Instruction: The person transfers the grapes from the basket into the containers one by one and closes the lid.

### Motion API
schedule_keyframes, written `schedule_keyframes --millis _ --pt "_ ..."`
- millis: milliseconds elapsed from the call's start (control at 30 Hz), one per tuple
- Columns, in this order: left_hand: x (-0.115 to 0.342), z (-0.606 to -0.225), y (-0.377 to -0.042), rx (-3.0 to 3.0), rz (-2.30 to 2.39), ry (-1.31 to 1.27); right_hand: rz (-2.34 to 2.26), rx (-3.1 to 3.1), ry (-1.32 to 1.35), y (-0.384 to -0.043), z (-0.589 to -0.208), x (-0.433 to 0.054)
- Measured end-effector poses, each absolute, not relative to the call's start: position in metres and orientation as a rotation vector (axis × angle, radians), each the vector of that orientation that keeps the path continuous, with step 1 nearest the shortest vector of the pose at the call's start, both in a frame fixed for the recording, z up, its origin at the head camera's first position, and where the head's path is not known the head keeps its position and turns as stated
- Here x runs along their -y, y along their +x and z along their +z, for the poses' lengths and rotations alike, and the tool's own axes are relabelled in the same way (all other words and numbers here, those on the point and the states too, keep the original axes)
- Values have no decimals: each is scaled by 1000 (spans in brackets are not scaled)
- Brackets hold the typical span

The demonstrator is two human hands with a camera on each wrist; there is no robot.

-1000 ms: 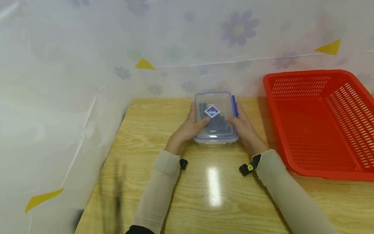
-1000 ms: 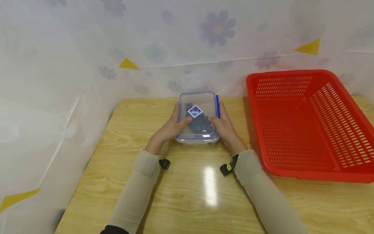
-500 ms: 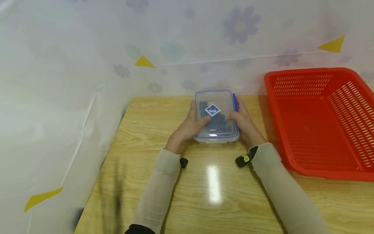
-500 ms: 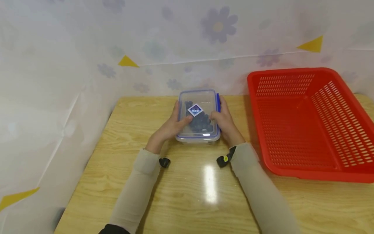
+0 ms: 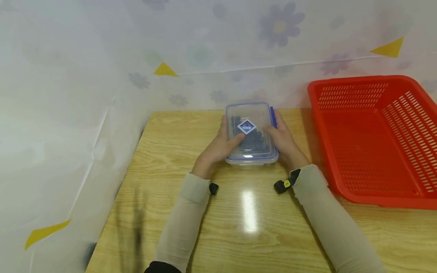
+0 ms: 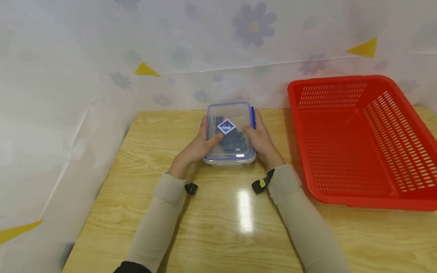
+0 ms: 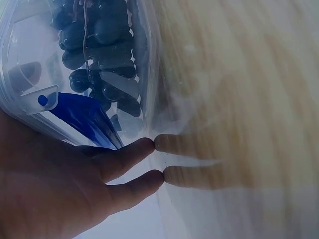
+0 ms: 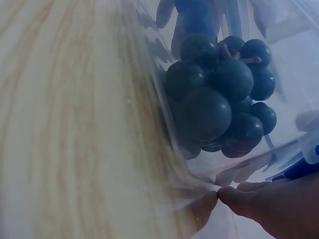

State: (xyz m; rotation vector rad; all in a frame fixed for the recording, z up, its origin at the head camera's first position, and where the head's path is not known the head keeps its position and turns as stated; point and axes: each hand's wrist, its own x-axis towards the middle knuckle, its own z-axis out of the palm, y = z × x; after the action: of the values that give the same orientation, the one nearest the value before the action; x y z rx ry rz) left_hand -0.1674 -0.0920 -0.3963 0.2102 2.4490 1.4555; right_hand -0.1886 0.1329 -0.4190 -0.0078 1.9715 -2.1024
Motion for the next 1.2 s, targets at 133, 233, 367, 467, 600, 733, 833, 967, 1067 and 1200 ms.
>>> schedule_keyframes --millis 133,233,367,467,600,733,833,967,1067,1200 --pt "92 -397 -167 -2459 1439 199 -2079 -1982 13 -189 -417 -133" --pt "93 -398 -167 -2485 1425 201 -2094 -1962 10 -189 -417 -131" --pt "94 -400 -168 -2513 1412 203 -2069 -1977 23 -189 -415 -128" --pt "94 -400 -169 -2501 1429 214 -2024 -2018 44 -189 -413 -128" --pt "93 -400 -169 -2486 1444 222 -2001 -2041 52 -188 -412 -128" --pt "92 -399 -168 -2484 1445 222 -1996 -2050 48 -188 -412 -129" --pt "92 -399 -168 -2480 1447 219 -1993 -2068 44 -188 -412 -130" --pt "91 -398 -167 -2482 1443 215 -1998 -2085 35 -188 -413 -130" --pt "91 -398 -167 -2492 1445 226 -2011 -2083 24 -189 -414 -129" --pt "90 -398 -167 -2509 1454 246 -2007 -2093 22 -189 -416 -129"
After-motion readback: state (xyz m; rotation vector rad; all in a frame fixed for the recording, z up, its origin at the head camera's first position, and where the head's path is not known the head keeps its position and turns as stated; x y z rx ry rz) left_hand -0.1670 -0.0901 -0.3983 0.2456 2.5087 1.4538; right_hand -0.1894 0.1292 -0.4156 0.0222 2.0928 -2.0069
